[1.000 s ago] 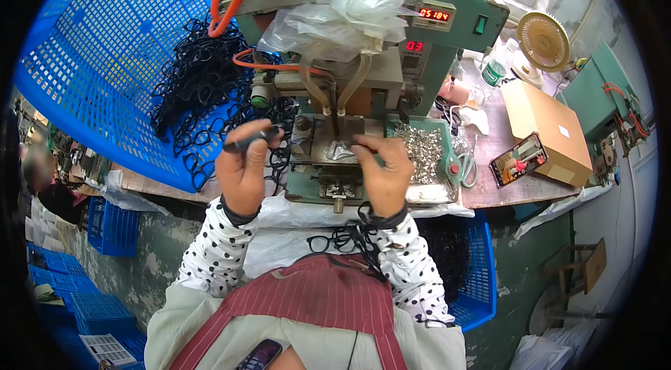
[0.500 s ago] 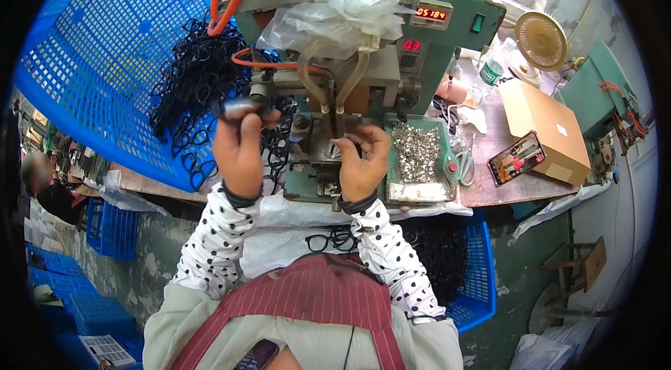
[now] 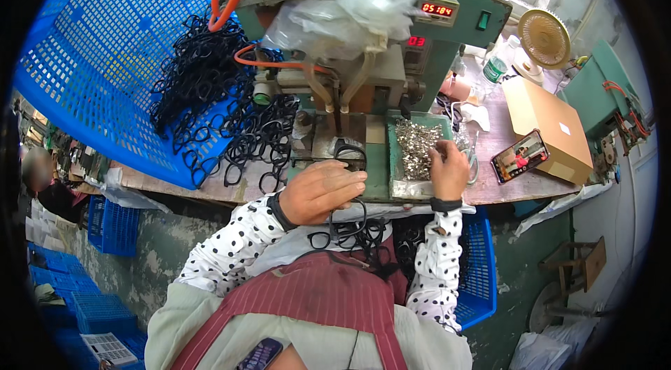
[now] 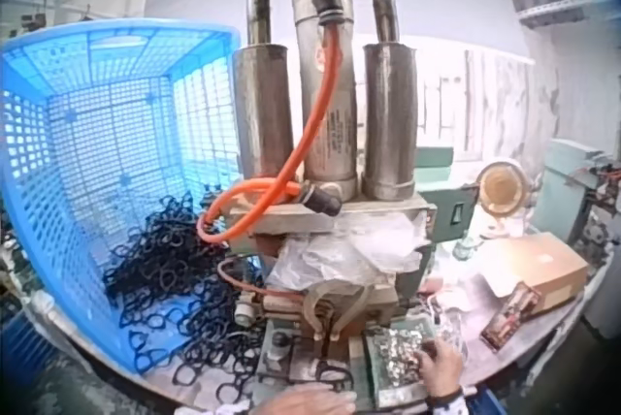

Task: The person repeatedly picks black rubber rings from a blue basket and places them into a press machine, then adds small metal pins from a tray to secure the parts. The person continues this cycle, moving finished assemblies aside and repeating the process.

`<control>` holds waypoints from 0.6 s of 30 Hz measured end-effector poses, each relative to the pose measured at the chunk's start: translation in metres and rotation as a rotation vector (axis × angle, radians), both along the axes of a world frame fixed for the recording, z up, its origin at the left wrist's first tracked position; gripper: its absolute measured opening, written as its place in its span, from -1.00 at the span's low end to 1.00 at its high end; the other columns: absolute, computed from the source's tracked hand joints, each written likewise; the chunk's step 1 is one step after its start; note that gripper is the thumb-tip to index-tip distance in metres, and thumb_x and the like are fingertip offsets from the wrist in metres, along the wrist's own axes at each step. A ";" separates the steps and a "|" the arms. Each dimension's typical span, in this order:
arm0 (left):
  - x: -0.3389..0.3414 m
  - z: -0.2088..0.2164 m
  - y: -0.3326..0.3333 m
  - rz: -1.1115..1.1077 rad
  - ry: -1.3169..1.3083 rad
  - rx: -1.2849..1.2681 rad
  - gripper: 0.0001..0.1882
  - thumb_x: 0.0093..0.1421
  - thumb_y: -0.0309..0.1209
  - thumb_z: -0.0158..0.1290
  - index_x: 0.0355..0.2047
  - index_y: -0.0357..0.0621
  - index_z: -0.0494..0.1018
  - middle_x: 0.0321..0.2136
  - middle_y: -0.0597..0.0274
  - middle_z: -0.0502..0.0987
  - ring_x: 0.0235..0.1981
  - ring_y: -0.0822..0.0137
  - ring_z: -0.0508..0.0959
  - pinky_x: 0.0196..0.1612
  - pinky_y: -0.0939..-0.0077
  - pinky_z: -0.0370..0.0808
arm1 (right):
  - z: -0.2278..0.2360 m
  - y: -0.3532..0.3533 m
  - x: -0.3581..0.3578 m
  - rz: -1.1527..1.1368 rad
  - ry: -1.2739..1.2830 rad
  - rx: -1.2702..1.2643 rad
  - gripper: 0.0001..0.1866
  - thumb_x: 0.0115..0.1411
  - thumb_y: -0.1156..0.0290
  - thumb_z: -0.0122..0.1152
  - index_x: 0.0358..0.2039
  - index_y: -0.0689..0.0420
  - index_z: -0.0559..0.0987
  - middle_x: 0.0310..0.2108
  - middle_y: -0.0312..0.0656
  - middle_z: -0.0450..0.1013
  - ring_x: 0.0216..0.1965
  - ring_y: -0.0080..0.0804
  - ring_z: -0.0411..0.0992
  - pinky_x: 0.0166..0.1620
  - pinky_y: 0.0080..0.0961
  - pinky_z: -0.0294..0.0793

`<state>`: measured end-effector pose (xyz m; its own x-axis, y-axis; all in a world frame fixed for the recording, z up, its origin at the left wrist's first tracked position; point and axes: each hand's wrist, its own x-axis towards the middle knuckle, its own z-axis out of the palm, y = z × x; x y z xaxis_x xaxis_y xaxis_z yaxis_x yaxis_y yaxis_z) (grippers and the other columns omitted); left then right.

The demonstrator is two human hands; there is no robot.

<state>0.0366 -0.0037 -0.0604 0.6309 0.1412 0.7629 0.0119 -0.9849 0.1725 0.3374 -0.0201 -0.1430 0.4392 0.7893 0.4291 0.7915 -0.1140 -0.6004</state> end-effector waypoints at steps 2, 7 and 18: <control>0.001 -0.004 0.000 -0.006 0.001 -0.012 -0.54 0.06 -0.48 0.16 0.01 -0.19 0.43 0.01 0.06 0.49 -0.08 0.10 0.53 0.03 0.17 0.48 | 0.017 -0.018 -0.008 -0.052 -0.195 -0.160 -0.72 0.00 0.32 0.36 -0.27 0.12 0.56 -0.37 -0.06 0.55 -0.35 -0.03 0.49 -0.24 -0.17 0.45; 0.006 -0.005 0.000 -0.021 0.021 -0.008 -0.53 0.06 -0.48 0.16 0.03 -0.19 0.42 0.01 0.04 0.50 -0.05 0.11 0.54 0.06 0.15 0.46 | -0.018 -0.005 -0.011 -0.046 -0.276 -0.106 -0.78 0.04 0.36 0.29 -0.46 0.19 0.44 -0.46 -0.04 0.43 -0.38 0.02 0.47 -0.29 -0.12 0.44; -0.057 -0.042 0.039 0.614 -0.131 0.100 -0.70 0.17 -0.23 0.10 -0.16 -0.11 0.51 -0.03 0.13 0.43 -0.01 0.03 0.37 0.08 0.07 0.25 | -0.018 0.004 -0.029 -0.073 0.127 0.253 -0.91 0.05 0.33 0.28 -0.49 0.05 0.61 -0.54 -0.14 0.52 -0.45 -0.14 0.51 -0.36 -0.26 0.47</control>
<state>-0.0202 0.0352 -0.1024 0.3581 0.3717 0.8565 0.5650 -0.8166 0.1181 0.3080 -0.0166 -0.1613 0.5535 0.6284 0.5465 0.7035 -0.0016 -0.7107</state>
